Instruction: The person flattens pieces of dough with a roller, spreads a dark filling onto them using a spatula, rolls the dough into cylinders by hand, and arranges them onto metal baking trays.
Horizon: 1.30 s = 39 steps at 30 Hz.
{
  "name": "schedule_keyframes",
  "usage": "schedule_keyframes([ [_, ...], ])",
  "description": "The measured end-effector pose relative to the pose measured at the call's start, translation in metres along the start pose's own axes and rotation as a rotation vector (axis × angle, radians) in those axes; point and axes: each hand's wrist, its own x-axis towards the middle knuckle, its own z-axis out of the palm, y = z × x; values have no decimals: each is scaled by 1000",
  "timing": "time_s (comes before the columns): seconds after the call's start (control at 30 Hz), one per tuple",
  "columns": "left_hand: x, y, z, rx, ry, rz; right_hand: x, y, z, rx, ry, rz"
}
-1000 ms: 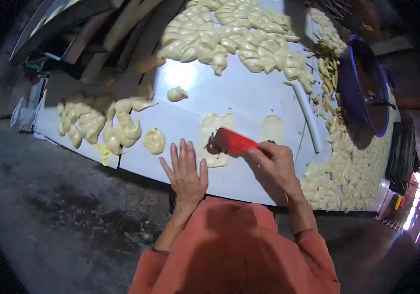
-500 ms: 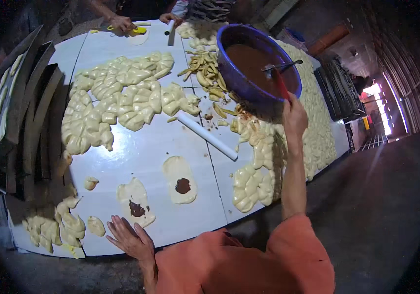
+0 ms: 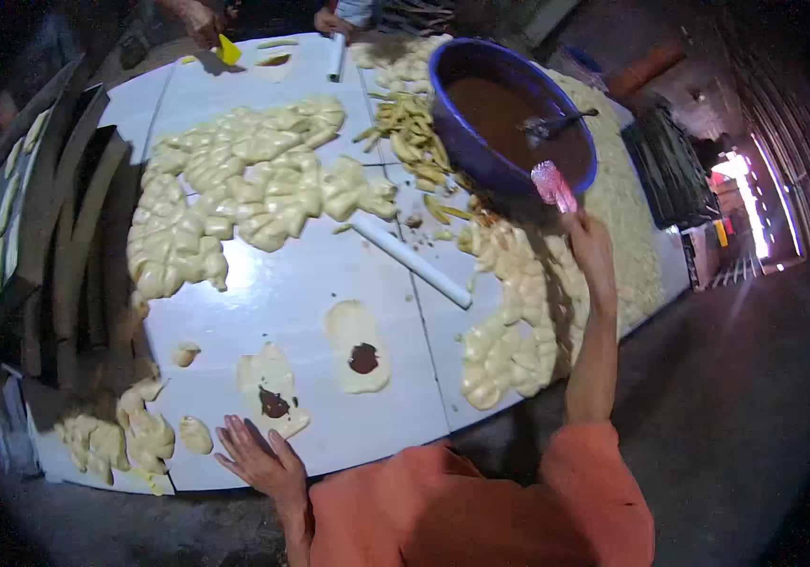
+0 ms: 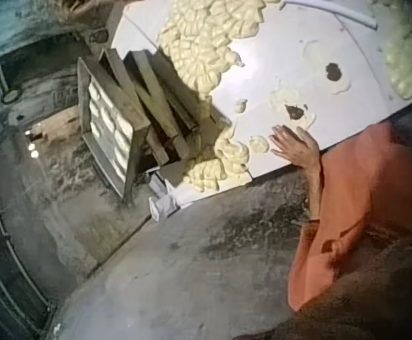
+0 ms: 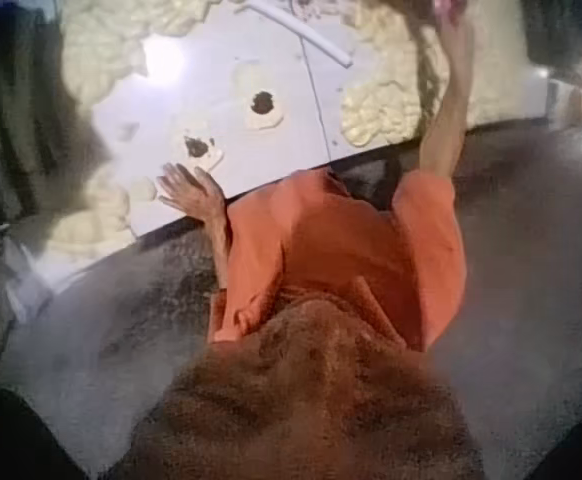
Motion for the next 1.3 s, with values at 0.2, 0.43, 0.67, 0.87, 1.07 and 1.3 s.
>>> schedule_keyframes([
  [0.2,0,-5,0,-41,13,24,-59,-28,64,470,-354,260],
  [0.43,0,0,-5,-3,-17,40,-32,-80,118,264,116,-270],
  [0.67,0,4,-5,-9,25,29,10,-86,139,52,-245,-484],
  [0.87,1,10,-9,-66,5,-1,20,-75,123,296,-365,-244],
  [1.07,2,4,-8,-101,1,14,-43,-92,79,936,-433,134],
  [1.3,-4,-8,-5,-171,68,115,-166,-133,64,1092,-839,118],
])
